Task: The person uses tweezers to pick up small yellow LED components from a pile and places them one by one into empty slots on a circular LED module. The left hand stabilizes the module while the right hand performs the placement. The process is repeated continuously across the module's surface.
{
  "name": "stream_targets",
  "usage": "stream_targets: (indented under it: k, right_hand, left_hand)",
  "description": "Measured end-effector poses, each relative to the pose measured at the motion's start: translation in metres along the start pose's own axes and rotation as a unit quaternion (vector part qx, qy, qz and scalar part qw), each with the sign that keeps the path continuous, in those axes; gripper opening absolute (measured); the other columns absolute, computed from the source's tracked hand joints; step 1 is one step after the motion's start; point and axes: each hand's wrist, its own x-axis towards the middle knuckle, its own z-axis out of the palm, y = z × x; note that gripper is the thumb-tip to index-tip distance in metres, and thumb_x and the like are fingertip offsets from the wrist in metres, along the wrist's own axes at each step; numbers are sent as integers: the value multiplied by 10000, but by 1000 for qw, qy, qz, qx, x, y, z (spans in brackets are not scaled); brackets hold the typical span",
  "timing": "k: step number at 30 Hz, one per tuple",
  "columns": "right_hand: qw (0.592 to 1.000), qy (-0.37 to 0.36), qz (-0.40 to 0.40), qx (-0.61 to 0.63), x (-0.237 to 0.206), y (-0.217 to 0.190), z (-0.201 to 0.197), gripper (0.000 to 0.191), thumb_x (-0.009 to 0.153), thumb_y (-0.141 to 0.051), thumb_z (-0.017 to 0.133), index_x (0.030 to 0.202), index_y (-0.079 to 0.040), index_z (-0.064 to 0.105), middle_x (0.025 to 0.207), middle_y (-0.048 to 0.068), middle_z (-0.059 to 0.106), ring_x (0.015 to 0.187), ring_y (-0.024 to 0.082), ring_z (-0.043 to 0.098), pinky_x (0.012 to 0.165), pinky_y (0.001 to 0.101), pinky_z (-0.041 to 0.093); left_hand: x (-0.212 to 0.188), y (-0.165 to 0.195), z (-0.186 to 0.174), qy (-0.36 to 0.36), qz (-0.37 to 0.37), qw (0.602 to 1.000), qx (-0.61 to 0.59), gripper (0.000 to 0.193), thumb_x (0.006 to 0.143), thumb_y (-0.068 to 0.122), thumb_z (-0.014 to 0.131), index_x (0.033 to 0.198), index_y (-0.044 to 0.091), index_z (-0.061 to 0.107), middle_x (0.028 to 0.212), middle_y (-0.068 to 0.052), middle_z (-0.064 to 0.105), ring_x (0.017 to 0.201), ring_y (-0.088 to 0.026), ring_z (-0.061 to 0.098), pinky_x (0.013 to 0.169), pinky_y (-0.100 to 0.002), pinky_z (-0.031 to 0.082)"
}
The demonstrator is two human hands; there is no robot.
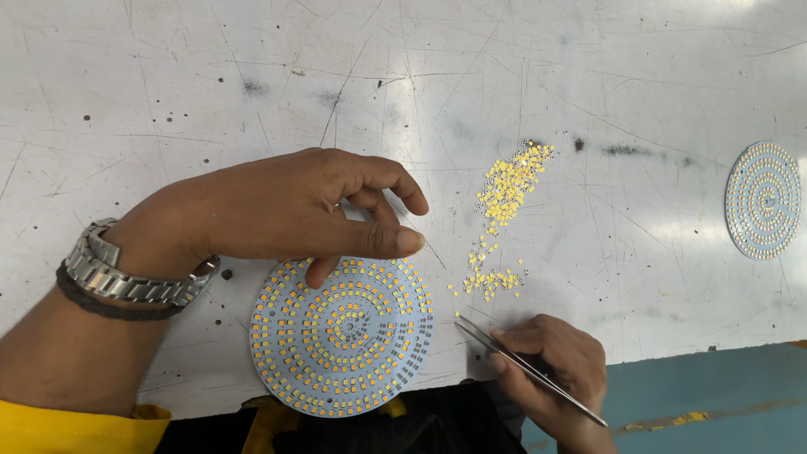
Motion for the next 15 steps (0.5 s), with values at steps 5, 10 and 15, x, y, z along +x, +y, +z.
stream_targets:
  k: [5,10,15]
  right_hand:
    - [1000,-2,11,11,-1,0,1,191,759,-122,823,842,-5,697,769,86,744,626,141,715,535,226,507]
    - [1000,-8,14,18,0,-1,1,197,745,-120,836,851,-7,714,734,79,740,602,135,709,521,230,493]
    - [1000,11,3,6,1,-1,2,187,770,-103,824,833,0,682,766,101,737,661,157,735,553,234,522]
  left_hand:
    - [0,0,0,-2,4,1000,2,675,774,564,693,1304,147,658,846,-28,840,387,-110,613,400,-284,477]
    - [-1,1,0,0,7,1000,4,674,773,553,691,1304,141,646,843,-2,839,377,-112,621,393,-281,480]
    - [-1,3,0,2,3,1000,9,677,771,556,691,1309,148,644,847,3,844,378,-114,619,395,-277,484]
